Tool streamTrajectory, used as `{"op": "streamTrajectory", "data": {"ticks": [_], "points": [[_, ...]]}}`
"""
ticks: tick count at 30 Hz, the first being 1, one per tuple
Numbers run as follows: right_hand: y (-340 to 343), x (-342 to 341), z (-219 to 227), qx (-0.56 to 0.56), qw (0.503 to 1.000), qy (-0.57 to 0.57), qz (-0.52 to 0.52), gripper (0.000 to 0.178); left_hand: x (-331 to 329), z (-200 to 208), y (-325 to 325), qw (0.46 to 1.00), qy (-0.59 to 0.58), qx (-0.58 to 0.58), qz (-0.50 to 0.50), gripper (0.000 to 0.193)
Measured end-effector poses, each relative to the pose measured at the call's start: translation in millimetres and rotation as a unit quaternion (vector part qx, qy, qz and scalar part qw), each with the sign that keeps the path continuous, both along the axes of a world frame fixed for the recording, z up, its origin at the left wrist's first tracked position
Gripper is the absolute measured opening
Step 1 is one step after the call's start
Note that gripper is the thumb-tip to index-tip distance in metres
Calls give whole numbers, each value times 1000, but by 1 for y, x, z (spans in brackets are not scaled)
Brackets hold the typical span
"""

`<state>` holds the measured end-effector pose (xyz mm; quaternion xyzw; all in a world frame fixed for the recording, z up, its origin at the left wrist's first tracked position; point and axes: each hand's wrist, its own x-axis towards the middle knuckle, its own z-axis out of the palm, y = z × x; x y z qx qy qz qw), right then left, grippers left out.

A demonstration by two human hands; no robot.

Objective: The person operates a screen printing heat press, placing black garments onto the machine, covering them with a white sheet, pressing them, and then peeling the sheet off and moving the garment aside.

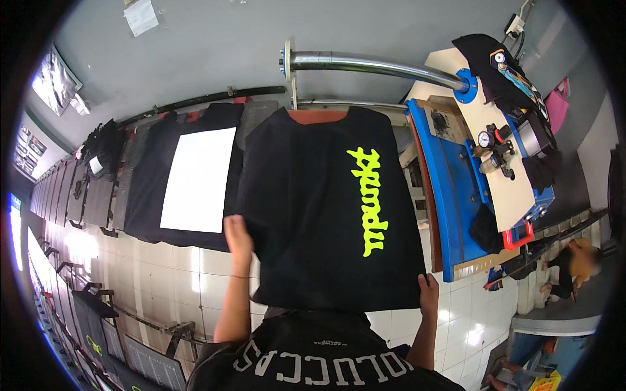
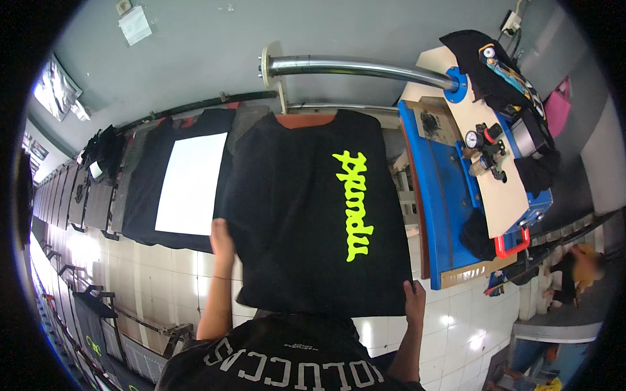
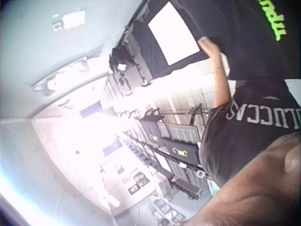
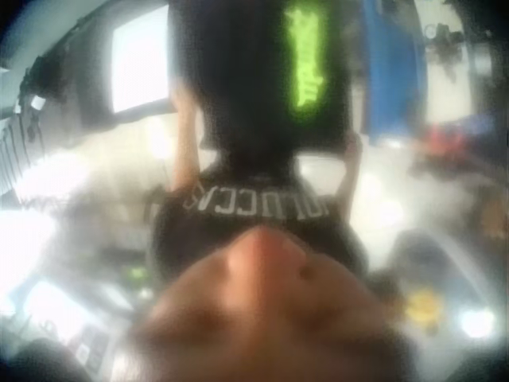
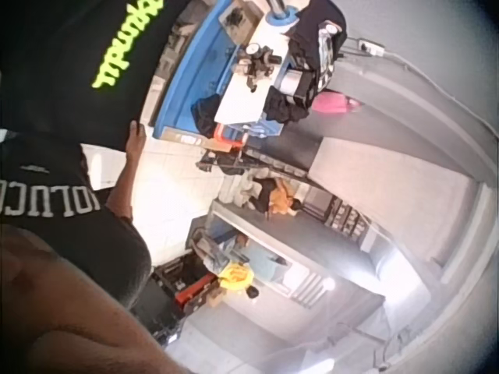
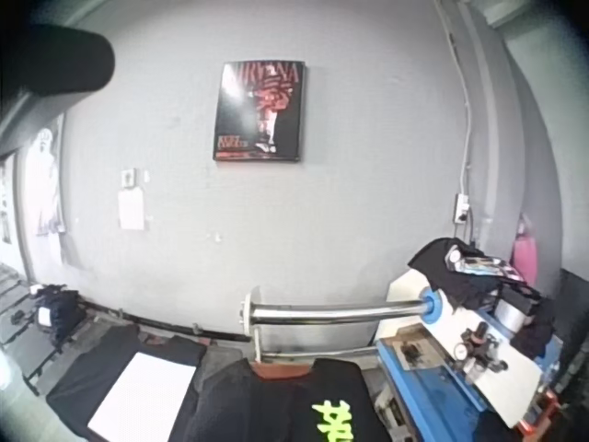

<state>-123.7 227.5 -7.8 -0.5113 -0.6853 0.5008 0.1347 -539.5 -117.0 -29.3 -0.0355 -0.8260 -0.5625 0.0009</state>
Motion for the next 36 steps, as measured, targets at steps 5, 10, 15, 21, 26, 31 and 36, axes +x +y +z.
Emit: {"op": "streamTrajectory", "data": {"ticks": [5, 10, 15, 21, 26, 31, 36], "points": [[-1, 8, -21, 42, 999, 28, -9, 27, 22, 5, -42, 782, -425, 433, -144, 60], [0, 37, -32, 7, 1000, 16, -24, 27, 41, -27, -90, 851, -370, 345, -143, 55], [5, 62, -19, 115, 943, -269, 156, 30, 24, -18, -113, 958, -71, -273, -47, 55], [25, -147, 66, 188, 955, -21, 229, 34, -70, -10, -51, 977, 73, -189, -66, 37], [135, -359, 20, 362, 882, 64, 295, 33, -184, -18, 72, 982, 33, -76, -171, 33], [214, -435, -19, 428, 874, -93, 211, 49, -245, -45, 137, 978, -86, -77, -173, 49], [206, -464, -8, 372, 895, -164, 184, 50, -274, -63, 143, 972, -112, 20, -203, 65]]}}
